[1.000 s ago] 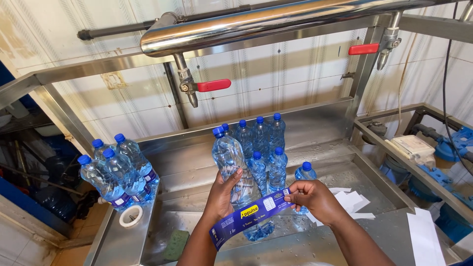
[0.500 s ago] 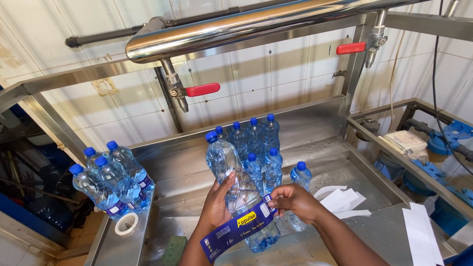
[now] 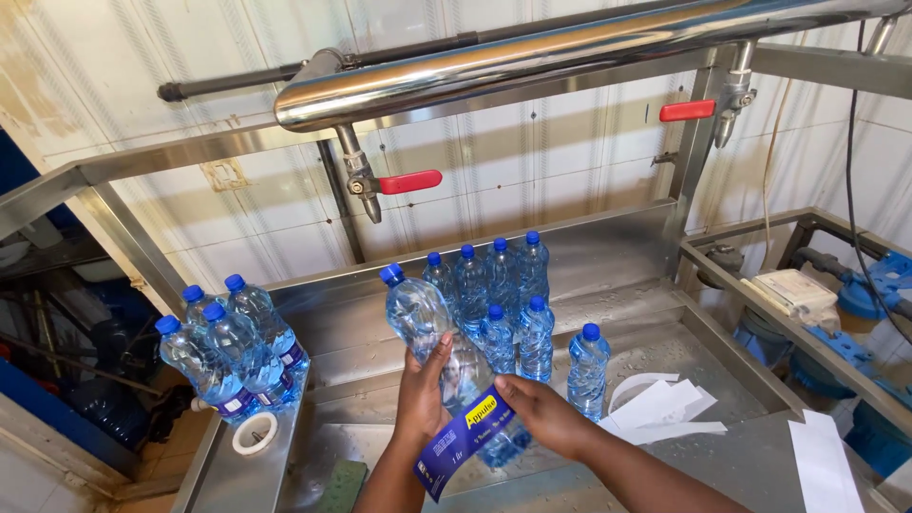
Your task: A person manually applies labels to plastic water bottles at a production workstation.
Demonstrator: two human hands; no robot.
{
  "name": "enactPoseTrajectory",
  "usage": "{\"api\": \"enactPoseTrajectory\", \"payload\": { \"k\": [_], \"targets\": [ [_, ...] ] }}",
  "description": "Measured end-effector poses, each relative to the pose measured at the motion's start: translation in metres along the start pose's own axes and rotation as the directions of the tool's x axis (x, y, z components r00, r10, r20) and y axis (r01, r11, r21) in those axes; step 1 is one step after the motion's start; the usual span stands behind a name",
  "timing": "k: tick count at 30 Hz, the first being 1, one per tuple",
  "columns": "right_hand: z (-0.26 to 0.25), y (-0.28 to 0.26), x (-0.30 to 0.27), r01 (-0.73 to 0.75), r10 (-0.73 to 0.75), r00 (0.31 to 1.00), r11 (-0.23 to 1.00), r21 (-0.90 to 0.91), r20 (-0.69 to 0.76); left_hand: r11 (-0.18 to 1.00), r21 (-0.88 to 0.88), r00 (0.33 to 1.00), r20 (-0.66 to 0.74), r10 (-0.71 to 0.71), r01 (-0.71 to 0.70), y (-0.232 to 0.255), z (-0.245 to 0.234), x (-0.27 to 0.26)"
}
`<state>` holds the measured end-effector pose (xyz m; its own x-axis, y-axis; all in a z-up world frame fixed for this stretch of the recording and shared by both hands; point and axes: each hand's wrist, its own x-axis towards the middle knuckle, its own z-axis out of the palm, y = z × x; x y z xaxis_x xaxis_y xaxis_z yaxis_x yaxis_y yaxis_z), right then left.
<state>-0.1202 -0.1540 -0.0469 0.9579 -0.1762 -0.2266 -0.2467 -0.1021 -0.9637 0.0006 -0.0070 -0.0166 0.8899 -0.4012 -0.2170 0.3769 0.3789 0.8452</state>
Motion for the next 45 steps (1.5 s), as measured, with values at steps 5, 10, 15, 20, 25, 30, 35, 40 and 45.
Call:
{"api": "enactPoseTrajectory", "payload": {
  "k": [5, 10, 15, 20, 25, 30, 35, 40, 45],
  "targets": [
    [-0.001, 0.005, 0.022, -0.302, 0.247, 0.953, 0.820, 0.486, 0.176, 0.981, -0.122, 0.984, 0.119, -0.135, 0.149, -0.012, -0.010, 0.009],
    [-0.004, 0.078, 0.063, -0.378, 0.031, 0.885, 0.631, 0.678, 0.464, 0.948, -0.313, 0.904, 0.421, 0.081, 0.061, -0.028, -0.020, 0.031],
    [-0.013, 0.137, 0.102, -0.417, 0.030, 0.861, 0.614, 0.670, 0.508, 0.971, -0.238, 0.826, 0.547, 0.135, -0.002, -0.042, -0.020, 0.052],
    [-0.030, 0.160, 0.125, -0.446, 0.031, 0.842, 0.599, 0.664, 0.538, 0.888, 0.341, 0.930, 0.302, 0.208, -0.309, -0.011, 0.000, 0.004],
    [-0.036, 0.166, 0.150, -0.479, 0.024, 0.815, 0.589, 0.651, 0.578, 0.705, 0.668, 0.955, 0.027, 0.296, -0.237, -0.026, 0.005, -0.003],
    [-0.029, 0.173, 0.175, -0.521, 0.019, 0.780, 0.574, 0.632, 0.625, 0.996, -0.057, 0.921, 0.381, 0.079, -0.063, -0.039, -0.036, 0.040],
    [-0.006, 0.123, 0.157, -0.540, -0.001, 0.760, 0.555, 0.633, 0.650, 0.992, -0.033, 0.920, 0.370, 0.128, -0.125, -0.015, -0.038, 0.014],
    [0.072, -0.004, 0.057, -0.257, 0.329, 0.939, 0.866, 0.429, -0.103, 0.920, 0.334, 0.948, -0.169, 0.271, -0.203, 0.000, -0.042, 0.001],
    [0.101, 0.054, 0.097, 0.263, -0.263, 0.942, 0.964, -0.028, -0.211, 0.847, 0.489, 0.825, -0.377, 0.420, -0.208, -0.035, -0.065, 0.022]
  ]
}}
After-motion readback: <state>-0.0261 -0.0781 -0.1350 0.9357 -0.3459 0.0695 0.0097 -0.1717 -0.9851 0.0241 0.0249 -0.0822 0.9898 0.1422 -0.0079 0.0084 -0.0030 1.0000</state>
